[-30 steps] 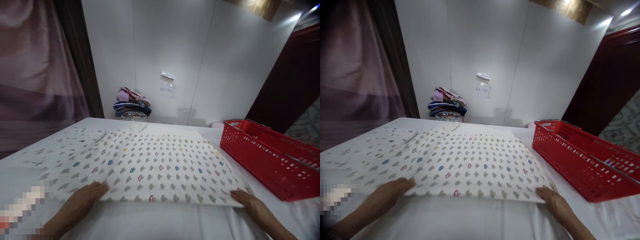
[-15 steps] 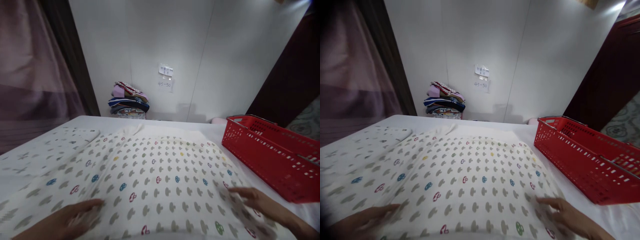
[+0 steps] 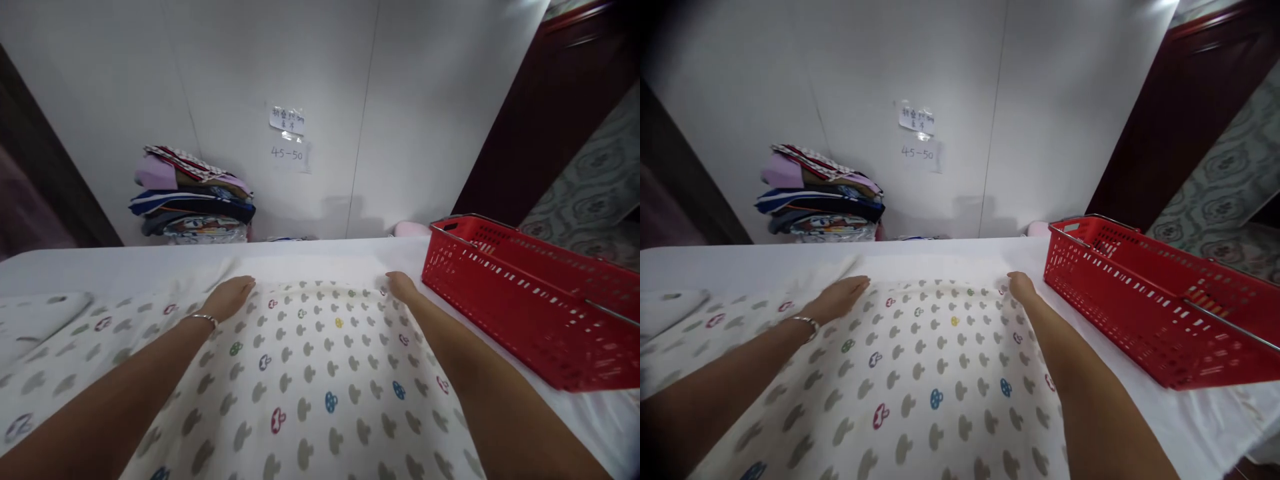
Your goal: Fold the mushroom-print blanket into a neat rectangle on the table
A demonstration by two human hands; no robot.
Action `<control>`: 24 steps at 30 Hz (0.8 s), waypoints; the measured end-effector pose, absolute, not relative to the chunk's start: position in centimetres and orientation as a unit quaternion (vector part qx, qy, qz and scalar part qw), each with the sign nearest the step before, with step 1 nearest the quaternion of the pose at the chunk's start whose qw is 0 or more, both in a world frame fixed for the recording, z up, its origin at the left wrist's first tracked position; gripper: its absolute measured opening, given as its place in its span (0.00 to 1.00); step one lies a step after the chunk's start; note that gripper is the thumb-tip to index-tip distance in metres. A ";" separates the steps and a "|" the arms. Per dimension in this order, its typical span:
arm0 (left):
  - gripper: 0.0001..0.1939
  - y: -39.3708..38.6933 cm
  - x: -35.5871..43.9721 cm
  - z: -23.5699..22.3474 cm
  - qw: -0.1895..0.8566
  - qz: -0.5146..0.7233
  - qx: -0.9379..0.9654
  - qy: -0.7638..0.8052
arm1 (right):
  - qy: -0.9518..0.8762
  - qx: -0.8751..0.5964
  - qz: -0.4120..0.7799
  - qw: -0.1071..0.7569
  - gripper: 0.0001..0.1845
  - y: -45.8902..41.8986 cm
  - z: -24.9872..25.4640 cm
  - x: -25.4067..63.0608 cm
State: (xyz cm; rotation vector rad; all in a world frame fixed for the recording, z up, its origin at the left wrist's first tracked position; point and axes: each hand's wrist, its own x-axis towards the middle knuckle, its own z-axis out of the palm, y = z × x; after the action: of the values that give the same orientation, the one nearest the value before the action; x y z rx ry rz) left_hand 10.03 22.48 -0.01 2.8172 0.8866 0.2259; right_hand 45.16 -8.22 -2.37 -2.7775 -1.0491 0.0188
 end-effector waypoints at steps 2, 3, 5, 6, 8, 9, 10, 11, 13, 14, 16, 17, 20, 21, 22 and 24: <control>0.25 23.8 11.6 -1.2 0.068 0.054 0.954 0.288 | -0.349 -0.936 0.011 0.053 0.21 -7.7 -2.3 45.7; 0.24 24.2 12.1 -1.8 0.052 0.042 0.957 0.281 | -0.346 -0.937 0.012 0.038 0.20 -7.6 -2.2 45.8; 0.22 24.8 12.7 -2.8 0.019 0.021 0.964 0.265 | -0.340 -0.940 0.009 0.014 0.17 -7.6 -2.0 45.9; 0.21 24.9 12.7 -3.1 0.004 0.012 0.967 0.256 | -0.337 -0.942 0.004 0.007 0.16 -7.7 -1.8 45.9; 0.18 25.2 12.5 -3.3 -0.013 0.008 0.970 0.244 | -0.334 -0.943 -0.006 0.001 0.13 -8.2 -1.2 45.6; 0.17 25.3 12.3 -3.2 -0.014 0.016 0.969 0.245 | -0.335 -0.942 -0.012 0.003 0.13 -8.4 -0.9 45.5; 0.16 25.6 11.9 -3.0 -0.012 0.033 0.967 0.252 | -0.337 -0.941 -0.017 0.008 0.12 -8.8 -0.4 45.3; 0.15 25.7 11.4 -2.7 -0.008 0.056 0.963 0.265 | -0.339 -0.940 -0.022 0.013 0.13 -9.1 0.1 45.1; 0.14 25.8 10.2 -1.7 0.004 0.100 0.950 0.297 | -0.352 -0.934 -0.034 0.046 0.13 -10.0 1.3 44.5; 0.14 25.4 9.5 -1.0 0.017 0.121 0.943 0.311 | -0.364 -0.927 -0.036 0.079 0.13 -10.5 2.0 44.0; 0.13 23.2 8.4 0.2 0.074 0.161 0.931 0.320 | -0.401 -0.901 -0.021 0.164 0.13 -11.5 3.3 42.4; 0.13 21.3 7.9 0.7 0.128 0.186 0.922 0.315 | -0.427 -0.880 0.000 0.207 0.13 -12.0 3.9 41.1; 0.13 12.9 7.1 1.5 0.377 0.199 0.860 0.280 | -0.512 -0.807 0.095 0.277 0.12 -13.3 4.5 34.9; 0.15 9.7 6.9 1.5 0.473 0.171 0.822 0.265 | -0.539 -0.783 0.129 0.282 0.12 -13.6 4.3 32.4; 0.16 6.5 6.8 1.4 0.565 0.130 0.777 0.246 | -0.565 -0.759 0.162 0.281 0.11 -13.7 3.9 29.9; 0.20 1.2 6.3 0.8 0.726 0.038 0.657 0.198 | -0.619 -0.704 0.227 0.267 0.12 -13.5 3.1 26.3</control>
State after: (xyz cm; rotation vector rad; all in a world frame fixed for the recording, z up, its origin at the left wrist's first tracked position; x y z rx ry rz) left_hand 6.34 1.15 0.80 1.4495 0.4375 0.0844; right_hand 26.27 -13.49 3.09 -1.8992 -1.6699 0.6115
